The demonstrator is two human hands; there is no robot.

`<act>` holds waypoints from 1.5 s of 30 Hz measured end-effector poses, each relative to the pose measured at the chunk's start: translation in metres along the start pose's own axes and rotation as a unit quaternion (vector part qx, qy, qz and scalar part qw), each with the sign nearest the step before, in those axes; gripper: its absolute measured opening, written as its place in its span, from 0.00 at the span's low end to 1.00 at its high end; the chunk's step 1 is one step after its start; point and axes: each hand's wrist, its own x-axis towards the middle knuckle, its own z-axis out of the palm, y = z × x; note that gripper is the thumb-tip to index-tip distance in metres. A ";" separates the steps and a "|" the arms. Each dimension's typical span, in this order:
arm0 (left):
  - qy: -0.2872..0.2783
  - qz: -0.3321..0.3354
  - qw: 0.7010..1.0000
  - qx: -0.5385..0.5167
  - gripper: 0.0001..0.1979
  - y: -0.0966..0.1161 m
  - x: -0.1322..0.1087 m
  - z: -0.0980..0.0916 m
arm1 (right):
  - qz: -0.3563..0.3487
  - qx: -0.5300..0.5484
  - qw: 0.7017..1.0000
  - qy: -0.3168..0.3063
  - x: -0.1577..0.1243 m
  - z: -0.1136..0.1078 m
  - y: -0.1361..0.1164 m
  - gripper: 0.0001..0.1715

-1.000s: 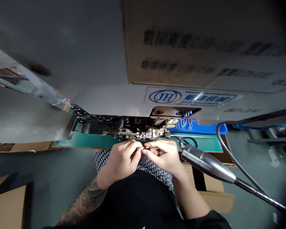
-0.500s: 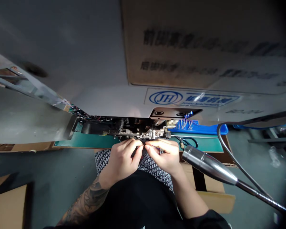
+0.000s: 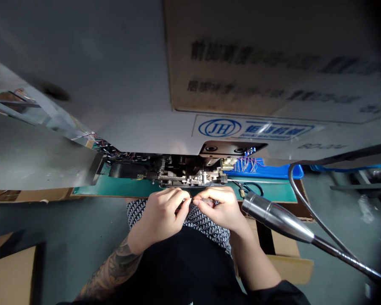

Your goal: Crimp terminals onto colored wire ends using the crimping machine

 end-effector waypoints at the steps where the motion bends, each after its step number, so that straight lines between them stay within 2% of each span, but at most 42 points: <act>1: 0.009 0.004 1.000 0.006 0.07 0.001 0.000 0.001 | 0.008 0.001 1.000 0.006 -0.001 0.001 0.000 0.07; 5: 0.042 0.018 0.999 0.020 0.06 0.004 0.002 0.002 | -0.001 0.004 0.999 0.037 -0.005 0.007 0.000 0.01; 17: 0.072 0.019 0.997 -0.013 0.06 0.012 -0.001 -0.002 | -0.064 -0.023 0.996 0.062 -0.014 0.010 0.010 0.05; 24: 0.100 0.021 0.994 -0.028 0.06 0.013 -0.002 0.000 | -0.123 0.005 0.989 0.077 -0.014 0.011 0.013 0.06; 29: 0.103 0.015 0.994 -0.031 0.07 0.015 -0.003 -0.001 | -0.121 0.013 0.990 0.070 -0.014 0.011 0.013 0.08; 31: 0.082 -0.015 0.995 -0.052 0.10 0.015 -0.002 -0.002 | -0.106 0.018 0.991 0.076 -0.015 0.011 0.013 0.07; 33: 0.037 -0.064 0.992 -0.103 0.11 0.015 0.000 -0.003 | -0.074 0.019 0.993 0.087 -0.016 0.010 0.012 0.07; 35: -0.007 -0.117 0.979 -0.169 0.10 0.014 0.003 -0.004 | -0.019 0.027 0.994 0.100 -0.016 0.010 0.010 0.05; 37: -0.028 -0.162 0.960 -0.226 0.07 0.012 0.004 -0.005 | 0.057 0.067 0.990 0.110 -0.016 0.011 0.006 0.05; 41: -0.020 -0.229 0.923 -0.310 0.03 0.010 0.002 -0.004 | 0.204 0.205 0.950 0.121 -0.017 0.017 -0.003 0.08; 43: 0.006 -0.242 0.915 -0.324 0.03 0.012 0.000 -0.004 | 0.222 0.249 0.932 0.139 -0.018 0.021 -0.005 0.09; 45: 0.034 -0.247 0.913 -0.323 0.02 0.013 -0.002 -0.004 | 0.208 0.270 0.928 0.150 -0.021 0.026 -0.004 0.13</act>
